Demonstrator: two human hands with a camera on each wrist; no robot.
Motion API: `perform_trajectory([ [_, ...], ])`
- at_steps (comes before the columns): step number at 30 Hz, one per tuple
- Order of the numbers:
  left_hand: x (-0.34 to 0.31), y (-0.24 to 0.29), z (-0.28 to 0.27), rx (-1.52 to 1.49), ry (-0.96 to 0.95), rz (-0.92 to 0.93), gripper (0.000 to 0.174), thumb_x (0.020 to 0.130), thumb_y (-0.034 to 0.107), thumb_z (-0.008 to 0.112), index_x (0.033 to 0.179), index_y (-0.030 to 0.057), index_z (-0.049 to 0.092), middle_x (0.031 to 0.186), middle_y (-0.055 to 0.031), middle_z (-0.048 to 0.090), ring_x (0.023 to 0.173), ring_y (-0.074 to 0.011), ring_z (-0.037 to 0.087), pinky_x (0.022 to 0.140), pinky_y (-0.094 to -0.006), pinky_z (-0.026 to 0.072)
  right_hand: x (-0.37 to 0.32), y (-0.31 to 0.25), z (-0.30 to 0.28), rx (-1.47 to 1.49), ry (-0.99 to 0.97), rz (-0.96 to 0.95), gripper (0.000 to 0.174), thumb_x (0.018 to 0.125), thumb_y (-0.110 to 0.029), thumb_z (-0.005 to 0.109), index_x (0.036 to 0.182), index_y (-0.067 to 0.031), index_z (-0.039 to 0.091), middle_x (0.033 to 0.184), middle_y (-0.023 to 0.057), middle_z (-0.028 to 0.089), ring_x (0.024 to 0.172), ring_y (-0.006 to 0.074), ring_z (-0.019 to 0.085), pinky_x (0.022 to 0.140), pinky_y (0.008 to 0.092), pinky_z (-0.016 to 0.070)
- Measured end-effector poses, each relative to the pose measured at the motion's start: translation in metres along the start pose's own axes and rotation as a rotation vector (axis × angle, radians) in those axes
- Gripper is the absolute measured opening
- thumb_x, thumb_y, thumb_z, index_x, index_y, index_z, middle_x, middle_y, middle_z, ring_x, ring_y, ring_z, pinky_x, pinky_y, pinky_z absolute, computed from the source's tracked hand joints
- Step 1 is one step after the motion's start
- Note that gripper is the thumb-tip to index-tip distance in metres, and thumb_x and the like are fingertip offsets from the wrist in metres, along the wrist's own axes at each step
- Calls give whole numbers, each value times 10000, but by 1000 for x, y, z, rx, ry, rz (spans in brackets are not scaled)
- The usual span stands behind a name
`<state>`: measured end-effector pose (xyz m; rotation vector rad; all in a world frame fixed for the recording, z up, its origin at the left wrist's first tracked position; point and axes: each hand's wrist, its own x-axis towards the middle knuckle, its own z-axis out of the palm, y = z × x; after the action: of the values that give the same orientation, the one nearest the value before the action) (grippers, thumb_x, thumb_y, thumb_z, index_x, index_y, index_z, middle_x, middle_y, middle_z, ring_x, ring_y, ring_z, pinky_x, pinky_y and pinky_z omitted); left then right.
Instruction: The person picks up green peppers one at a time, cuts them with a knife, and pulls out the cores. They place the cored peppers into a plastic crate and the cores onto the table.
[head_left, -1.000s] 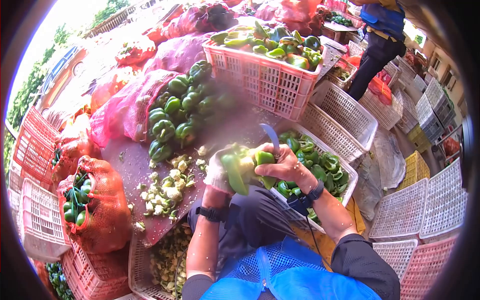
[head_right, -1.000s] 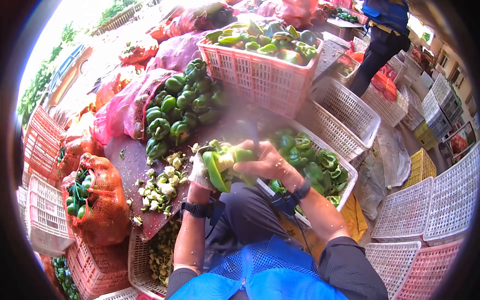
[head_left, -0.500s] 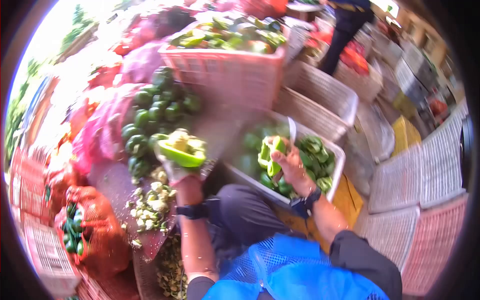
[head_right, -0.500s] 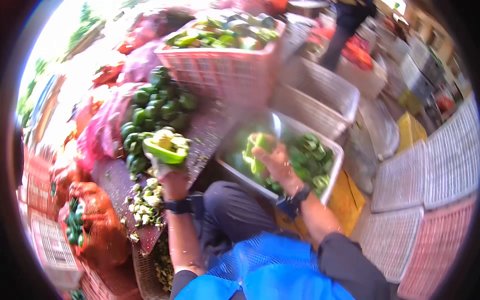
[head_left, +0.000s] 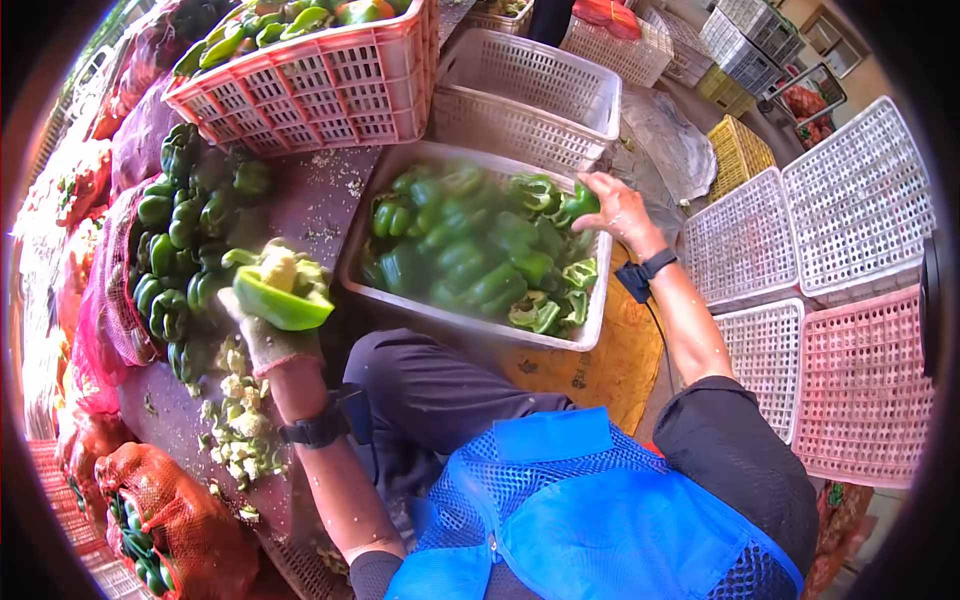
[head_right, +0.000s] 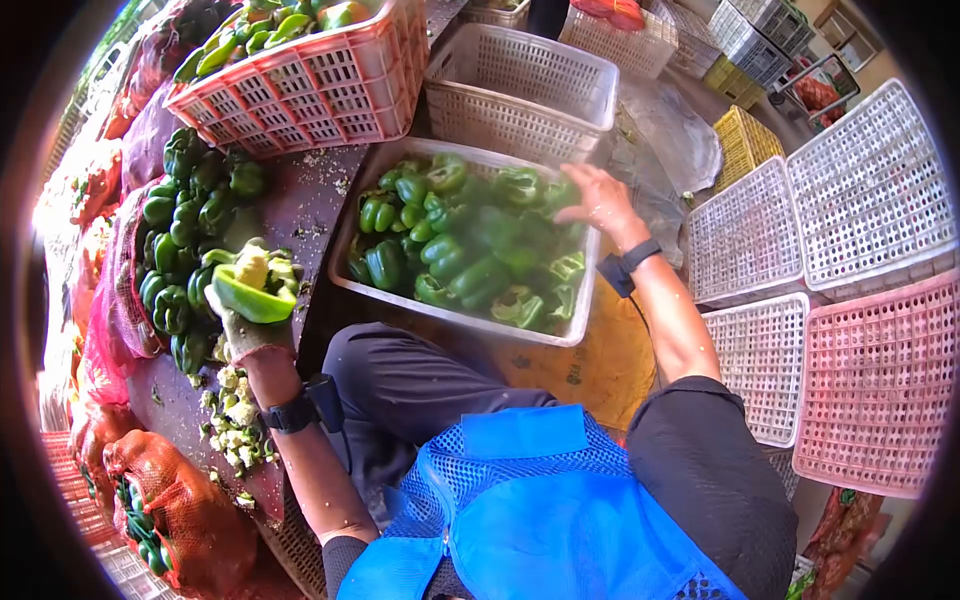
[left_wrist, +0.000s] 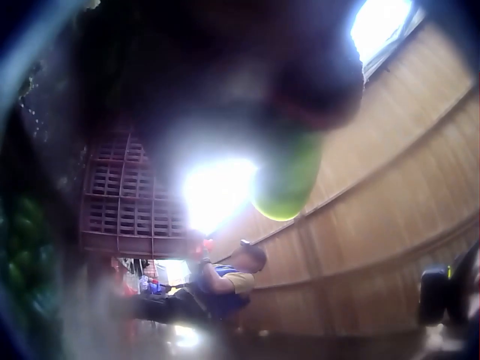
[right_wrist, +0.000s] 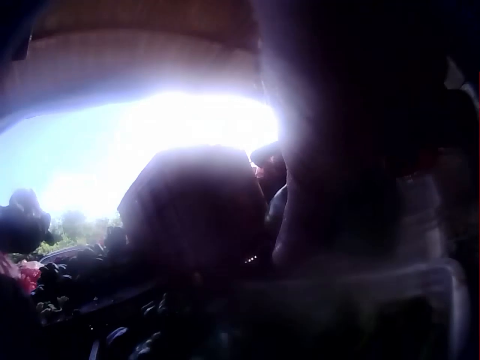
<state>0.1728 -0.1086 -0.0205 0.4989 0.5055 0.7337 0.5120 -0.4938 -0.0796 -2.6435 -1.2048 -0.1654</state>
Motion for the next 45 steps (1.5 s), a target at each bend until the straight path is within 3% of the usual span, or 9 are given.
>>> perform_trajectory([
  [4, 10, -26, -4, 270, -195, -164, 717, 1021, 622, 399, 1257, -22, 607, 1010, -145, 701, 840, -296, 669, 832, -434, 554, 11, -16, 1, 189, 80, 79, 799, 723, -404, 892, 1376, -58, 588, 1270, 144, 669, 1141, 300, 659, 990, 405, 516],
  [8, 10, -55, 19, 1695, -686, 562, 379, 985, 251, 593, 1272, 5, 620, 1073, -138, 737, 926, -221, 707, 844, -348, 575, 28, -123, -57, 582, 172, -223, 727, 724, -240, 904, 1348, -12, 607, 1262, 127, 682, 1155, 246, 658, 1018, 369, 497],
  [11, -15, -63, 66, 1429, -940, 787, 351, 914, 189, 669, 1230, 35, 654, 1013, -120, 758, 921, -216, 707, 849, -361, 562, 33, -192, -75, 701, 71, -557, 712, 691, -179, 908, 1325, -28, 620, 1358, 148, 626, 1314, 296, 559, 1124, 397, 433],
  [15, -21, -66, 65, 1389, -810, 316, 229, 963, 201, 594, 1108, 50, 685, 704, -18, 625, 412, -62, 491, 324, -255, 349, 29, -217, -57, 786, -32, -530, 517, 775, -176, 852, 1211, -34, 613, 1127, 139, 683, 1044, 267, 685, 920, 375, 538],
  [16, -13, -67, 65, 1577, -546, -54, 216, 921, 170, 644, 1096, 49, 684, 757, -70, 666, 529, -136, 602, 439, -308, 478, 29, -218, -53, 782, 28, -577, 471, 756, -176, 859, 1135, -36, 617, 1047, 135, 681, 970, 271, 695, 858, 377, 551],
  [18, -8, -67, 51, 1788, -839, 462, 274, 845, 147, 721, 1099, 50, 682, 884, -144, 706, 758, -247, 696, 670, -364, 564, 25, -220, -51, 711, 61, -549, 459, 736, -187, 864, 1093, -40, 616, 995, 139, 671, 943, 292, 692, 839, 382, 551],
  [22, 8, -86, 25, 1767, -889, 497, 523, 753, 156, 793, 1229, 37, 613, 1105, -192, 693, 1030, -331, 675, 889, -390, 535, 26, -223, -45, 660, 101, -495, 359, 776, -250, 809, 996, -42, 615, 898, 164, 659, 839, 341, 676, 734, 418, 550],
  [36, -10, -102, 60, 318, -46, -412, 418, 1075, 399, 409, 1089, 59, 651, 883, -61, 695, 738, -186, 662, 695, -330, 558, 31, -247, -42, 719, 339, -460, 350, 782, -215, 820, 952, -29, 577, 843, 148, 623, 785, 333, 660, 705, 408, 537],
  [45, -9, -109, 73, 215, -8, -400, 515, 1073, 484, 387, 1051, 50, 663, 874, -73, 685, 708, -194, 637, 625, -337, 529, 21, -246, -29, 1016, 394, -268, 337, 753, -173, 876, 950, -24, 647, 930, 98, 690, 823, 183, 668, 729, 325, 543],
])
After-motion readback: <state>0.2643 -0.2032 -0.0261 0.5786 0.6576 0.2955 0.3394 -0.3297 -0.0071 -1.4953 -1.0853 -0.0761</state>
